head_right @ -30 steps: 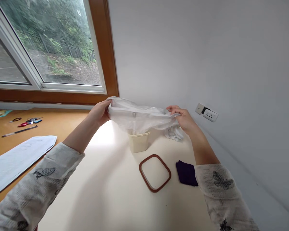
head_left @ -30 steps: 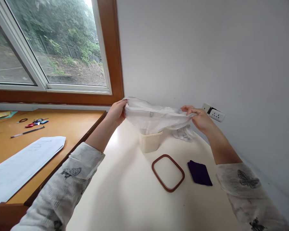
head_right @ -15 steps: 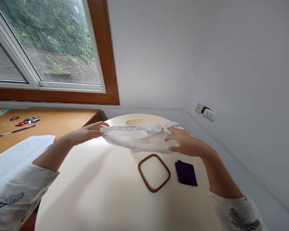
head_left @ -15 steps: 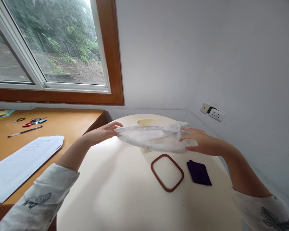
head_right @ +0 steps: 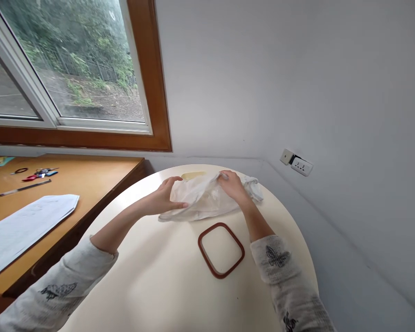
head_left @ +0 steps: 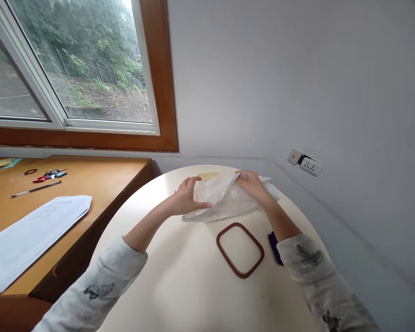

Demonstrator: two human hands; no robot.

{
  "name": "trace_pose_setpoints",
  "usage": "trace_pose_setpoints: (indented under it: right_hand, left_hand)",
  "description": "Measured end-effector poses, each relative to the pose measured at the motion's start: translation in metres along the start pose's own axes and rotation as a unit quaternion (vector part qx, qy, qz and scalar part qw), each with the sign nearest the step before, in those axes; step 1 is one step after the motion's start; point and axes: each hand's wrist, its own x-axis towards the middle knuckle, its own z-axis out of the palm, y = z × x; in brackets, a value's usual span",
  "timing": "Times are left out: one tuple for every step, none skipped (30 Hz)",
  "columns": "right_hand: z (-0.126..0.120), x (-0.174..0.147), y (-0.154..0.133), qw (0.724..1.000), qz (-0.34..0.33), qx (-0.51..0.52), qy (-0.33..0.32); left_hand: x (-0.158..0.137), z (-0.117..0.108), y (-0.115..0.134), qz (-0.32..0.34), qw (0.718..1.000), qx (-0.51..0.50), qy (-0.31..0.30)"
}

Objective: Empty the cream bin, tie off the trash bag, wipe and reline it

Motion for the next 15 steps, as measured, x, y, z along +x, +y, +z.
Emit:
trace_pose_setpoints:
  right_hand:
    - [0.004,0.005,0.001,1.0,0.004,0.006,0.01]
    - [0.008,0.009,0.001,1.0,0.009,0.012,0.022]
    - [0.012,0.013,0.0,0.999,0.012,0.018,0.035]
    - [0.016,0.016,-0.001,0.999,0.015,0.022,0.048]
    - [0.019,0.021,-0.002,0.998,0.016,0.026,0.058]
    - [0.022,0.025,-0.003,0.997,0.018,0.028,0.066]
    - [0.025,0.029,-0.004,0.997,0.019,0.028,0.071]
    - [0.027,0.033,-0.004,0.997,0.021,0.029,0.074]
    - [0.03,0.037,-0.003,0.996,0.024,0.029,0.075]
    - [0.032,0.041,-0.002,0.996,0.029,0.029,0.076]
    - [0.035,0.043,0.001,0.996,0.037,0.032,0.075]
    - [0.038,0.045,0.004,0.996,0.046,0.036,0.071]
    - [0.041,0.045,0.008,0.995,0.056,0.043,0.065]
    - [0.045,0.045,0.012,0.995,0.066,0.052,0.055]
    - [0.049,0.044,0.016,0.994,0.077,0.062,0.042]
  left_hand:
    - [-0.001,0.002,0.001,0.011,1.0,-0.005,-0.008]
    - [-0.004,0.004,0.002,0.019,1.0,-0.007,-0.016]
    - [-0.006,0.007,0.003,0.023,0.999,-0.007,-0.024]
    - [-0.008,0.01,0.004,0.024,0.999,-0.007,-0.03]
    - [-0.01,0.014,0.006,0.022,0.999,-0.007,-0.029]
    - [-0.01,0.018,0.006,0.019,1.0,-0.007,-0.017]
    - [-0.009,0.022,0.006,0.015,1.0,-0.009,0.006]
    - [-0.007,0.026,0.004,0.012,0.999,-0.015,0.038]
    - [-0.002,0.029,0.0,0.014,0.997,-0.029,0.075]
    - [0.003,0.032,-0.004,0.015,0.992,-0.057,0.111]
    - [0.009,0.035,-0.01,0.018,0.985,-0.096,0.141]
    - [0.016,0.036,-0.016,0.019,0.976,-0.143,0.162]
    - [0.023,0.038,-0.022,0.014,0.966,-0.189,0.175]
    - [0.029,0.039,-0.027,0.008,0.959,-0.22,0.18]
    - [0.035,0.04,-0.032,-0.001,0.952,-0.245,0.182]
